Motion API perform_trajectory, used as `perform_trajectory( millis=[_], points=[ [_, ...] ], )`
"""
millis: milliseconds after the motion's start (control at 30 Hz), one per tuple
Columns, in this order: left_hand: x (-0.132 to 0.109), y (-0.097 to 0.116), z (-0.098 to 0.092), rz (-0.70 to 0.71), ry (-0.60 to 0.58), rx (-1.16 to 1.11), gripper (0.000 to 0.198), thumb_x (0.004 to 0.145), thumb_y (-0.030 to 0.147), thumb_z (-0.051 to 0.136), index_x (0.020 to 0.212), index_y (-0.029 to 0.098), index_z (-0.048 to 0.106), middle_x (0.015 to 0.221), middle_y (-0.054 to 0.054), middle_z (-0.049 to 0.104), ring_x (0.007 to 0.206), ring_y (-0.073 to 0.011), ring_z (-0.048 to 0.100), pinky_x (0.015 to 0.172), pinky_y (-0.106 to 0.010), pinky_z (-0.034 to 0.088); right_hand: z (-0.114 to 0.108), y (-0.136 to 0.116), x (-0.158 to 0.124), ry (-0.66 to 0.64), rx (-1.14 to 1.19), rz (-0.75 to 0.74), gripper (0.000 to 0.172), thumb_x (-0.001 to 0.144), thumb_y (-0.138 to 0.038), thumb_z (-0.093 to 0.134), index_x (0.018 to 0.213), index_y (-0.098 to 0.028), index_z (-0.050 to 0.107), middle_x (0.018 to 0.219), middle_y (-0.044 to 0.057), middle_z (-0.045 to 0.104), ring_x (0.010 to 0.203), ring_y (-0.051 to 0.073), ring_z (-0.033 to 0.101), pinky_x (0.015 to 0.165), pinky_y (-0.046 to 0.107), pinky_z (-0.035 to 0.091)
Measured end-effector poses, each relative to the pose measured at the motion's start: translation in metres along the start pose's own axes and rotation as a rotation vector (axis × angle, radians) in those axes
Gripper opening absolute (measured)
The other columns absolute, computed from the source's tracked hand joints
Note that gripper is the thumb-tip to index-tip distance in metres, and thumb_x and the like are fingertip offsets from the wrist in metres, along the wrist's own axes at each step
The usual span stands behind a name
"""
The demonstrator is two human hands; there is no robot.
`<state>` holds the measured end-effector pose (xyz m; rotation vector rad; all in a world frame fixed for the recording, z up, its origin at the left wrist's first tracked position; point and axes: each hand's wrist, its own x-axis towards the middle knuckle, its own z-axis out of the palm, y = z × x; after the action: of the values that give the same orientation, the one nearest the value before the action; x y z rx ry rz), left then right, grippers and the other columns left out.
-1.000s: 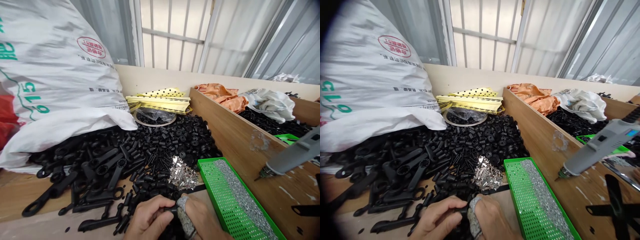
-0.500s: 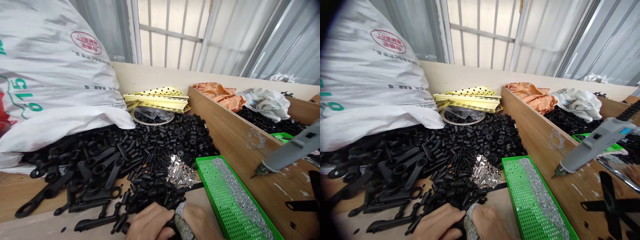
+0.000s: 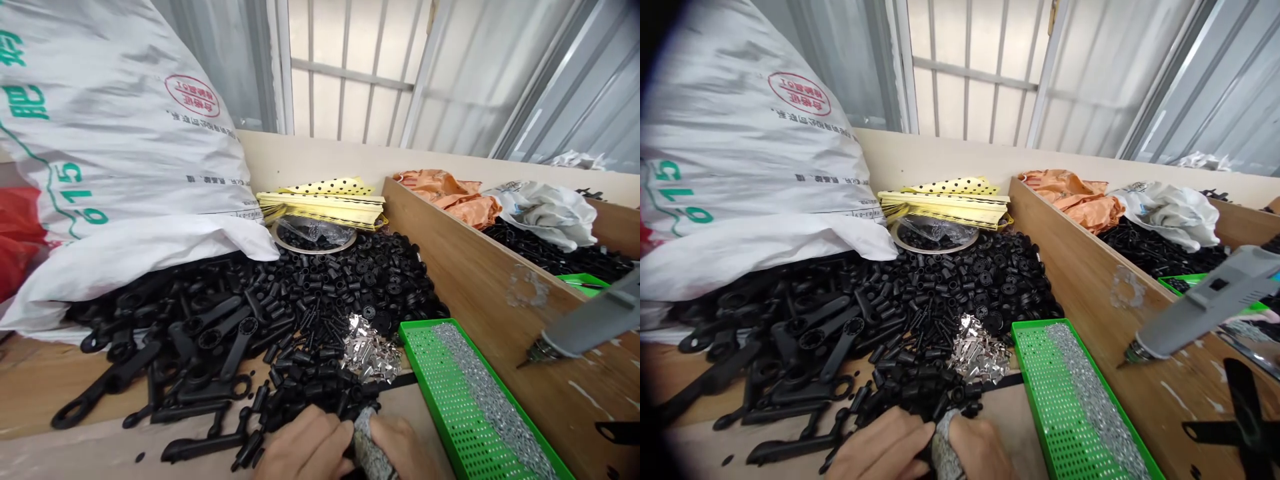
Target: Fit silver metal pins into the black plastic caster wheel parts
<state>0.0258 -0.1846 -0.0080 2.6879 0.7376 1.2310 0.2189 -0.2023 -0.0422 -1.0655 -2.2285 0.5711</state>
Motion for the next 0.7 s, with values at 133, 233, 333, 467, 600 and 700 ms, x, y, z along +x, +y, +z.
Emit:
perform_trajectory(
  millis=[133, 233, 333, 467, 600, 700],
  points=[
    [0.002, -0.004, -0.004, -0.091, 0.027, -0.176, 0.018, 0.096, 0.024, 0.043, 0.108, 0.017, 0.055, 0.079, -0.007, 0.068, 0.068, -0.0165, 0.061, 0.063, -0.024, 0.051, -0.017, -0.023, 0.018, -0.005, 0.071, 0.076, 0.020, 0.089, -0.028, 0.030, 0.078, -0.022, 0.045, 0.067, 0.001, 0.057, 0.059, 0.017, 0.053, 0.052, 0.026, 0.036],
    [0.009, -0.011, -0.016, -0.280, -0.035, -0.294, 0.015, 0.092, 0.019, 0.049, 0.103, 0.021, 0.059, 0.084, -0.003, 0.069, 0.075, -0.0155, 0.063, 0.068, -0.023, 0.050, -0.037, -0.041, 0.030, -0.097, 0.116, 0.187, 0.013, 0.087, -0.017, 0.035, 0.086, -0.023, 0.047, 0.086, 0.002, 0.060, 0.082, 0.018, 0.058, 0.070, 0.026, 0.042],
    [0.015, -0.025, -0.027, -0.456, -0.055, -0.279, 0.013, 0.088, 0.021, 0.056, 0.098, 0.021, 0.064, 0.086, -0.002, 0.069, 0.079, -0.0164, 0.064, 0.071, -0.024, 0.050, -0.051, -0.044, 0.035, -0.157, 0.125, 0.327, 0.012, 0.093, -0.027, 0.038, 0.087, -0.024, 0.047, 0.090, 0.002, 0.059, 0.087, 0.019, 0.056, 0.074, 0.028, 0.043],
    [0.019, -0.051, -0.028, -0.574, -0.123, -0.134, 0.014, 0.086, 0.021, 0.056, 0.094, 0.019, 0.067, 0.089, -0.003, 0.070, 0.085, -0.0191, 0.064, 0.076, -0.029, 0.051, -0.057, -0.028, 0.034, -0.161, 0.032, 0.391, 0.015, 0.094, -0.018, 0.036, 0.084, -0.023, 0.047, 0.093, 0.002, 0.057, 0.087, 0.018, 0.054, 0.075, 0.030, 0.041],
    [0.021, -0.069, -0.016, -0.535, -0.182, -0.086, 0.014, 0.083, 0.018, 0.057, 0.090, 0.020, 0.069, 0.089, -0.003, 0.072, 0.086, -0.0201, 0.064, 0.079, -0.031, 0.051, -0.060, -0.008, 0.037, -0.158, -0.149, 0.306, 0.017, 0.084, -0.005, 0.038, 0.078, -0.020, 0.044, 0.089, 0.002, 0.055, 0.081, 0.018, 0.051, 0.072, 0.030, 0.039],
    [0.019, -0.076, -0.008, -0.492, -0.184, -0.083, 0.017, 0.083, 0.017, 0.055, 0.091, 0.021, 0.070, 0.088, -0.003, 0.073, 0.085, -0.0200, 0.064, 0.078, -0.032, 0.052, -0.065, 0.003, 0.041, -0.151, -0.242, 0.258, 0.021, 0.076, 0.000, 0.038, 0.077, -0.020, 0.044, 0.086, 0.002, 0.054, 0.077, 0.017, 0.049, 0.067, 0.028, 0.037]
  ],
)
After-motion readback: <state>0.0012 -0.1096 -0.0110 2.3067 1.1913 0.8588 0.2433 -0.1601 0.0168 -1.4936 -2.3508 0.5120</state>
